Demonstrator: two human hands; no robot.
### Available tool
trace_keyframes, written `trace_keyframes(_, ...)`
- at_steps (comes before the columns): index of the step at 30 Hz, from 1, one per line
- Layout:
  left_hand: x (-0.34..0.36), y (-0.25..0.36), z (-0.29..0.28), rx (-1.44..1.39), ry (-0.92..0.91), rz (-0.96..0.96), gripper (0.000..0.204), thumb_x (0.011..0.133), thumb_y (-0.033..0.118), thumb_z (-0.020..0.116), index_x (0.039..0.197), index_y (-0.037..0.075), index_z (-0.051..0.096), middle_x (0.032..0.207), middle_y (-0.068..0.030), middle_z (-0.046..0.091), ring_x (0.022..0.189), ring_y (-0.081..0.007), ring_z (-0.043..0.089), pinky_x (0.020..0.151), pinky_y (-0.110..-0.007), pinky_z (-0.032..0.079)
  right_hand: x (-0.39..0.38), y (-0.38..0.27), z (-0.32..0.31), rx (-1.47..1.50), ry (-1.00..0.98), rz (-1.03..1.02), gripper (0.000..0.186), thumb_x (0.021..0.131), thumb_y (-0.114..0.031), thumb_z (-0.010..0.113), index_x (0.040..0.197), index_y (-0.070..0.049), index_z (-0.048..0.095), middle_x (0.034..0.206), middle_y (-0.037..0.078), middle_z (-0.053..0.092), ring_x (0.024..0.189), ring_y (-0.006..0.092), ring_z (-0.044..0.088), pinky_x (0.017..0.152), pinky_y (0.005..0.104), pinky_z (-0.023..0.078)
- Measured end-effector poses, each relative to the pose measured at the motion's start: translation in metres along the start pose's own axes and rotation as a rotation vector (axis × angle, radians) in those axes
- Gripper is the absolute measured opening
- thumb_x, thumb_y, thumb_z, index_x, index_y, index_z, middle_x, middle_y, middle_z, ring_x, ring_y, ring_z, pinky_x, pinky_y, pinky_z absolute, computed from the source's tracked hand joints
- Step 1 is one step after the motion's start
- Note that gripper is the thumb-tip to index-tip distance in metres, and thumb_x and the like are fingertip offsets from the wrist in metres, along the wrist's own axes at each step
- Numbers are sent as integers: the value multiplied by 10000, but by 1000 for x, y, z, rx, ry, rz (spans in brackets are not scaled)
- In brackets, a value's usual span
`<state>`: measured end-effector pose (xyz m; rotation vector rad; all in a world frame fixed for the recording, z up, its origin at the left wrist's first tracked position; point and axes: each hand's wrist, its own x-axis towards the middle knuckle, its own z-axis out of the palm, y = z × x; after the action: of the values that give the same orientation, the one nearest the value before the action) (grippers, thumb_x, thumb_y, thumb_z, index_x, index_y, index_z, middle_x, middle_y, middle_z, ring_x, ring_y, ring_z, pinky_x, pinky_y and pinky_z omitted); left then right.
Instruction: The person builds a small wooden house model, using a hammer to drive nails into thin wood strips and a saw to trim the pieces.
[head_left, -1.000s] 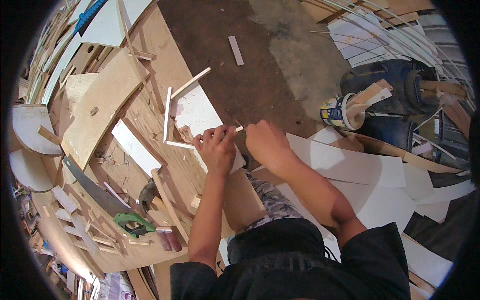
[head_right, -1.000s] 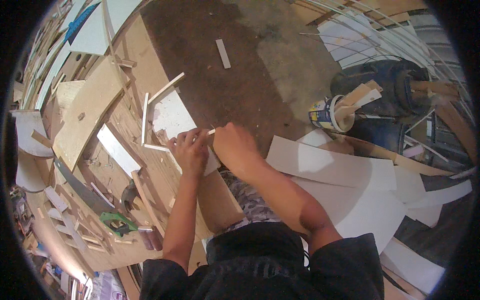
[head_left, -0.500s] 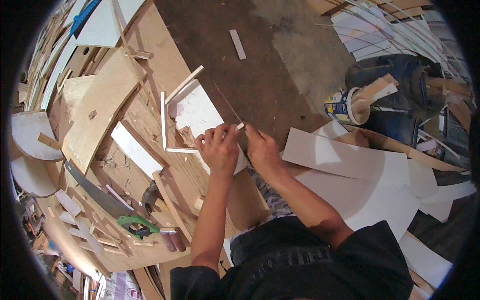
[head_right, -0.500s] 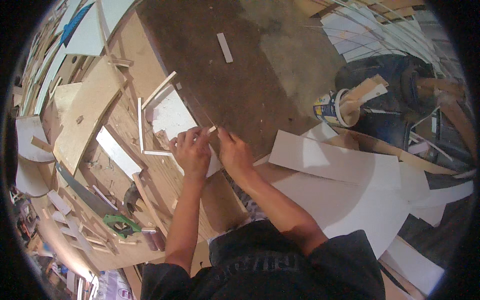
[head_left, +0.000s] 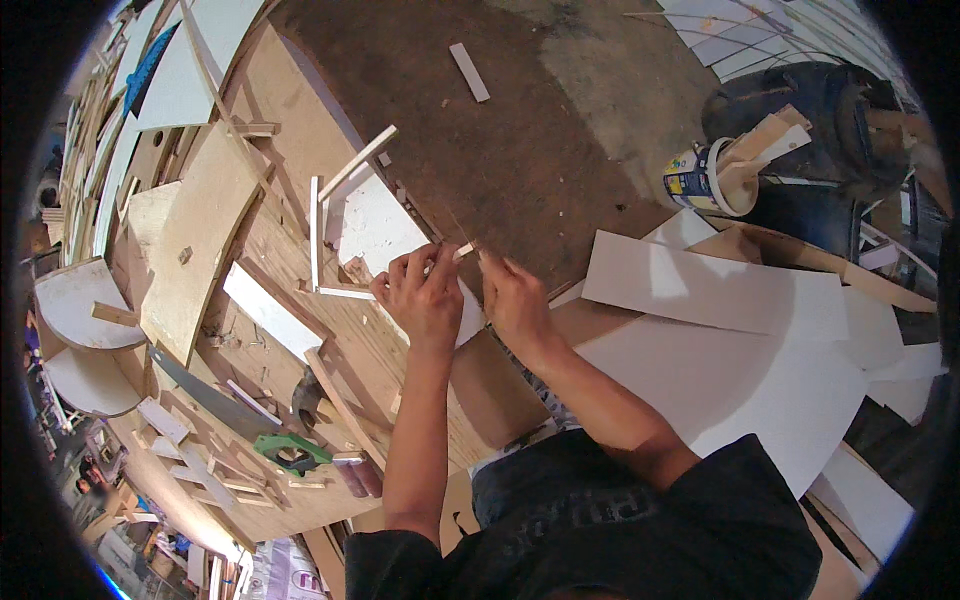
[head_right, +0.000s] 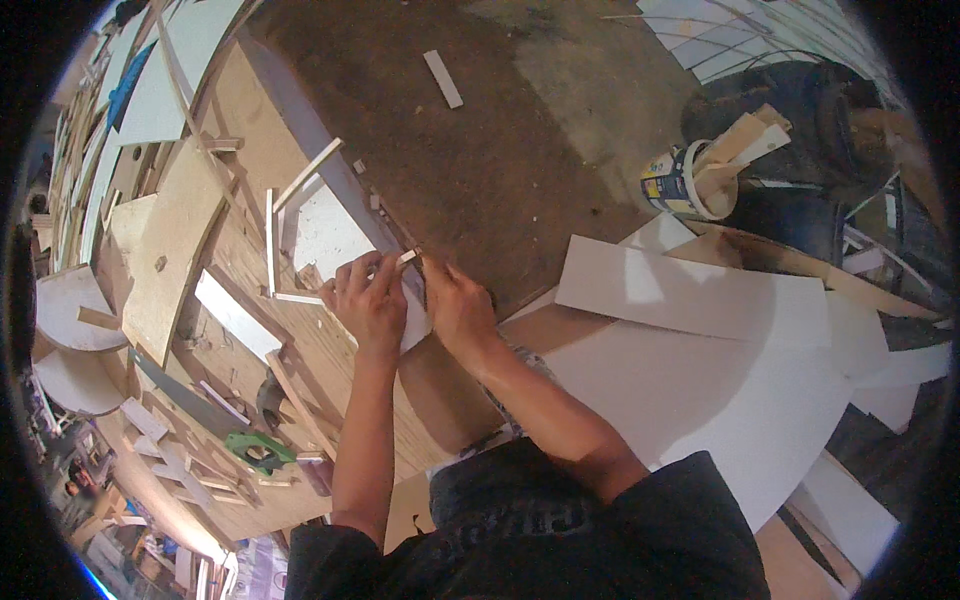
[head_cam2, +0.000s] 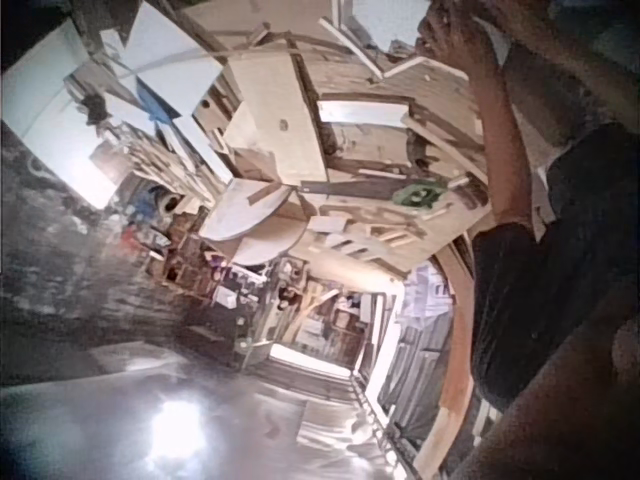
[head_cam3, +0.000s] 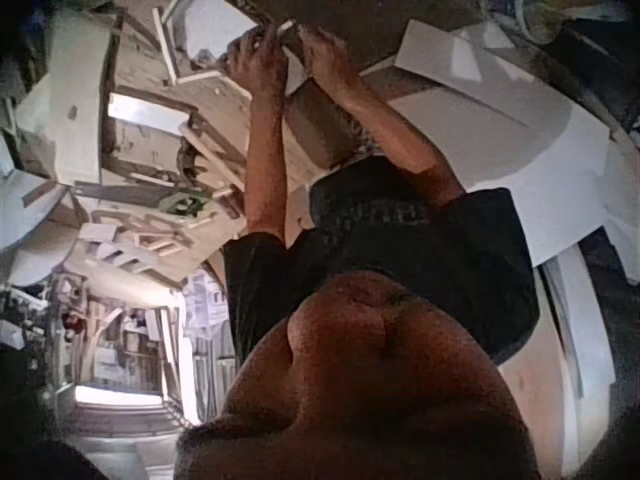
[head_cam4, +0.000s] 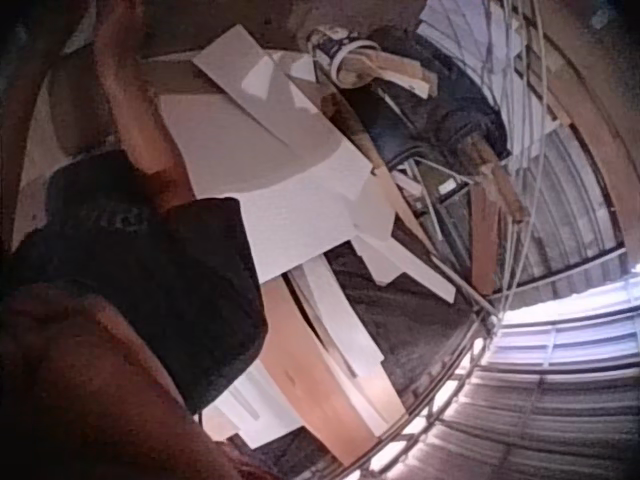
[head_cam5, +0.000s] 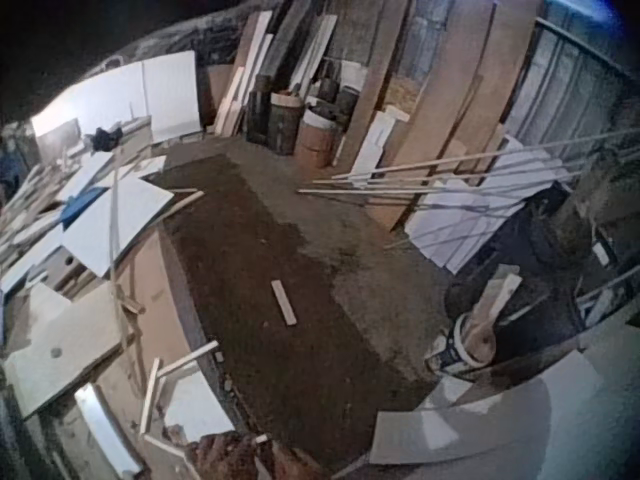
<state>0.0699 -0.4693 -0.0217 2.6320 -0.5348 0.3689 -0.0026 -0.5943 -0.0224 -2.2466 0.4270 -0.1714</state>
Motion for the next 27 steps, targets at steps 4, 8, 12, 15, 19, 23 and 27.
trace_keyframes(4, 4, 2, -1, 0, 5, 1, 199, 827, 155, 831, 1004, 244, 823, 1022, 71, 733, 944, -189, 660, 891, -419, 419, 4, -9, -3, -46, -2, 24, 413, 934, 31, 664, 1343, -23, 675, 956, 239, 715, 865, 451, 726, 721, 491, 600)
trace_keyframes(8, 1, 0, 2, 9, -3, -1, 210, 831, 140, 822, 1011, 249, 827, 1018, 73, 730, 955, -183, 656, 890, -413, 416, -18, -4, -11, -72, -31, 71, 459, 918, -6, 646, 1374, -51, 615, 1016, 237, 729, 903, 454, 736, 763, 552, 604)
trace_keyframes(12, 1, -2, 8, -32, 45, -11, 224, 836, 124, 815, 1025, 241, 828, 1018, 78, 726, 953, -177, 653, 896, -403, 406, -1, -8, -12, -97, -85, 56, 440, 906, -6, 644, 1344, -37, 625, 1022, 227, 735, 899, 454, 737, 782, 547, 610)
trace_keyframes(15, 1, -5, 5, 22, 39, 9, 202, 847, 140, 819, 1025, 232, 830, 1016, 74, 728, 947, -180, 656, 886, -399, 407, -9, -15, -17, -45, -97, 114, 337, 949, -1, 639, 1281, 16, 702, 990, 277, 717, 924, 479, 715, 792, 531, 600)
trace_keyframes(19, -3, -4, 3, -1, 21, -27, 206, 837, 148, 827, 1022, 238, 833, 1015, 77, 731, 954, -179, 658, 884, -399, 404, -17, -17, -21, -3, -51, 115, 293, 965, -8, 608, 1236, 28, 713, 994, 282, 716, 929, 484, 712, 810, 540, 593)
trace_keyframes(23, 7, 7, 4, 27, 10, -2, 180, 846, 169, 833, 1014, 230, 831, 1036, 52, 754, 962, -192, 684, 854, -416, 426, -21, 18, -10, -175, -229, 192, 292, 960, 14, 621, 1232, 20, 726, 1054, 287, 730, 948, 476, 724, 827, 521, 598)
trace_keyframes(27, -3, -4, 3, 28, 17, -39, 169, 853, 188, 836, 1018, 226, 834, 1030, 49, 756, 966, -193, 685, 865, -413, 428, -75, 39, -34, -75, -121, 239, 306, 967, 18, 643, 1263, 2, 722, 1057, 294, 729, 935, 468, 724, 806, 500, 588)
